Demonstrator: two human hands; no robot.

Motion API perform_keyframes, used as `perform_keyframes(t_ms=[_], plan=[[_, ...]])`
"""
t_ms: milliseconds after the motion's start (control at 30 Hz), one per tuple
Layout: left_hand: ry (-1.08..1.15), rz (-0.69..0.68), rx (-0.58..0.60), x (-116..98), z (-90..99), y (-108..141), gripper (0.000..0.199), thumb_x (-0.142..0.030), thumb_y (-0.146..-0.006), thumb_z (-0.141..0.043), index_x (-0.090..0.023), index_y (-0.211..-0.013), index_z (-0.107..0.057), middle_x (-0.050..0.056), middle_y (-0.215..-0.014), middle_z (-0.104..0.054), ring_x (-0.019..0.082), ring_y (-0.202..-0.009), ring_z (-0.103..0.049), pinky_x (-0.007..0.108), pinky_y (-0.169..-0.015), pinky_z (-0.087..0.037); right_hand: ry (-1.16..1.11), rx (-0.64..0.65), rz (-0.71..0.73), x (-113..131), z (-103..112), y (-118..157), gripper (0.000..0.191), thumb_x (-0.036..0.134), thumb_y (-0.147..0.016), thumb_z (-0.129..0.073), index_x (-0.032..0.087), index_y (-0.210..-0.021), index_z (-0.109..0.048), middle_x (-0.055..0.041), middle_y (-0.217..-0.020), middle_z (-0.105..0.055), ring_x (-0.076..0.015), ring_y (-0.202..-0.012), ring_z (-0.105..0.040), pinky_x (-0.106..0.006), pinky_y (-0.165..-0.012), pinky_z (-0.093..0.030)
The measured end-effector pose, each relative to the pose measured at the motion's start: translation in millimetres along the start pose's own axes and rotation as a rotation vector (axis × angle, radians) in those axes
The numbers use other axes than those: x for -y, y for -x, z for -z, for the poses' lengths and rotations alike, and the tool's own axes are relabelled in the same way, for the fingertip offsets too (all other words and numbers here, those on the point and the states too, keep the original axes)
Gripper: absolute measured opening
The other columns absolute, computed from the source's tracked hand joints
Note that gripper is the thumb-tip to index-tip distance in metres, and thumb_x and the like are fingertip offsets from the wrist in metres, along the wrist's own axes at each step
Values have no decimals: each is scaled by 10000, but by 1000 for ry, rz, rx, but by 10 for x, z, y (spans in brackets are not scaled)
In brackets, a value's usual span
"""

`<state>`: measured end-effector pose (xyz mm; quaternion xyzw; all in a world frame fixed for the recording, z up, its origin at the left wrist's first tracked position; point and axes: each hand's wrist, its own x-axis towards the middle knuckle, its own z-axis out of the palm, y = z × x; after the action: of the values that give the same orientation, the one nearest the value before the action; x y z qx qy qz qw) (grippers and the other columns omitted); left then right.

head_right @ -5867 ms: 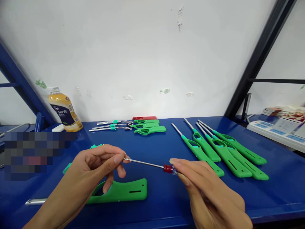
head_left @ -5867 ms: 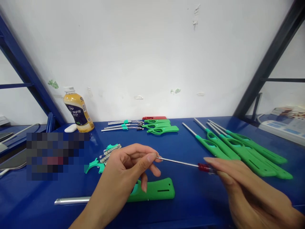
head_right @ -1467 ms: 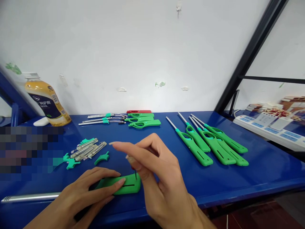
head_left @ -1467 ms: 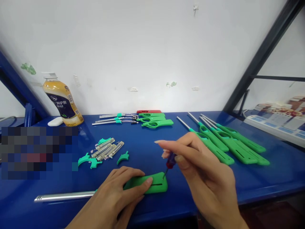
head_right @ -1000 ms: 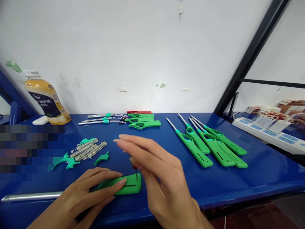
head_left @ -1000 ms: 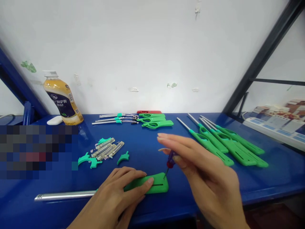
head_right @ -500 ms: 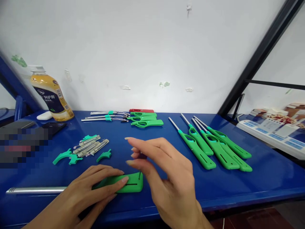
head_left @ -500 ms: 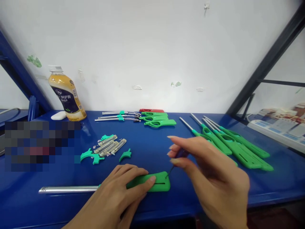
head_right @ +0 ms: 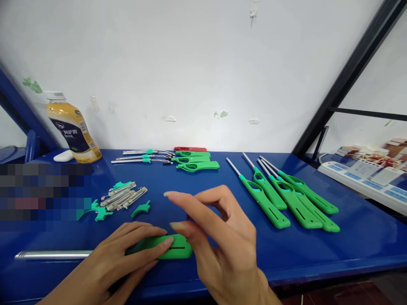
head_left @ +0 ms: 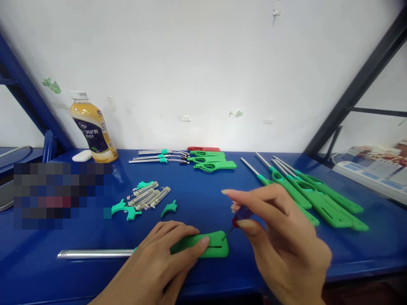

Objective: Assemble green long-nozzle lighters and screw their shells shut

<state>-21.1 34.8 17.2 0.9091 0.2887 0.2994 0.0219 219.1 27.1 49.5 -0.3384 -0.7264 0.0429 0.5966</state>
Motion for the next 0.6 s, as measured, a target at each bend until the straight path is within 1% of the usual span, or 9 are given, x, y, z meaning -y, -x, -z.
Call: perform_keyframes(t_ms=[67,100,133,267,333,400,467,533,600], plan=[[0,-11,-1,7,-4,3,440,-79,-1079,-471,-292,-1395,-690,58,-1231,-773,226,-1043,-745,380,-920,-668,-42,103,-8,-2,7,4,467,92,-1084,-581,309,-1478,-709,-36,-1240,-769,-165,-1003,-750,-284,-799,-636],[2,-8,5,8,-5,7,433,-80,-1083,-471,-286,-1396,-688,62,-1234,-769,226,-1051,-742,384,-929,-668,-80,140,-17,-1,12,3,504,67,-1087,-552,314,-1507,-683,-27,-1272,-776,-160,-1043,-759,-278,-829,-643],[9,0,15,7,-6,10,431,-78,-1085,-473,-282,-1399,-685,66,-1241,-764,226,-1063,-737,383,-935,-667,-110,148,-19,2,17,-1,528,42,-1075,-562,320,-1509,-679,-14,-1246,-786,-148,-1039,-763,-263,-831,-642],[52,28,55,-16,-4,20,448,-73,-1091,-482,-274,-1451,-655,79,-1269,-747,231,-1111,-714,395,-962,-662,-59,16,26,22,20,-10,556,-15,-963,-745,313,-1411,-762,7,-997,-731,-124,-874,-697,-230,-707,-600],[60,36,57,-31,3,21,441,-78,-1094,-483,-270,-1452,-656,85,-1271,-746,232,-1118,-712,392,-966,-659,-1,7,25,41,20,-4,505,27,-991,-726,310,-1406,-769,-12,-1016,-716,-136,-877,-684,-241,-687,-592],[48,58,71,-39,14,21,427,-74,-1091,-486,-264,-1419,-682,91,-1277,-748,235,-1123,-714,386,-960,-659,23,43,-30,59,24,6,433,77,-1060,-629,323,-1386,-773,-30,-1139,-740,-146,-954,-722,-246,-727,-610],[28,63,92,-35,25,23,425,-77,-1091,-490,-262,-1416,-691,98,-1291,-750,241,-1125,-718,390,-955,-659,9,67,-75,59,26,16,432,59,-1084,-557,326,-1345,-775,-22,-1266,-762,-144,-1046,-759,-233,-799,-627],[9,50,110,-21,36,30,438,-85,-1094,-494,-262,-1449,-678,106,-1303,-751,246,-1117,-725,404,-956,-660,-38,58,-36,36,25,23,438,11,-1056,-583,310,-1316,-768,-5,-1249,-797,-145,-1080,-776,-222,-853,-637],[-10,43,130,0,44,40,441,-91,-1099,-492,-255,-1467,-671,114,-1304,-754,250,-1110,-731,416,-961,-660,-71,32,27,2,23,27,424,6,-1011,-676,294,-1309,-765,3,-1127,-818,-155,-1016,-780,-232,-861,-646]])
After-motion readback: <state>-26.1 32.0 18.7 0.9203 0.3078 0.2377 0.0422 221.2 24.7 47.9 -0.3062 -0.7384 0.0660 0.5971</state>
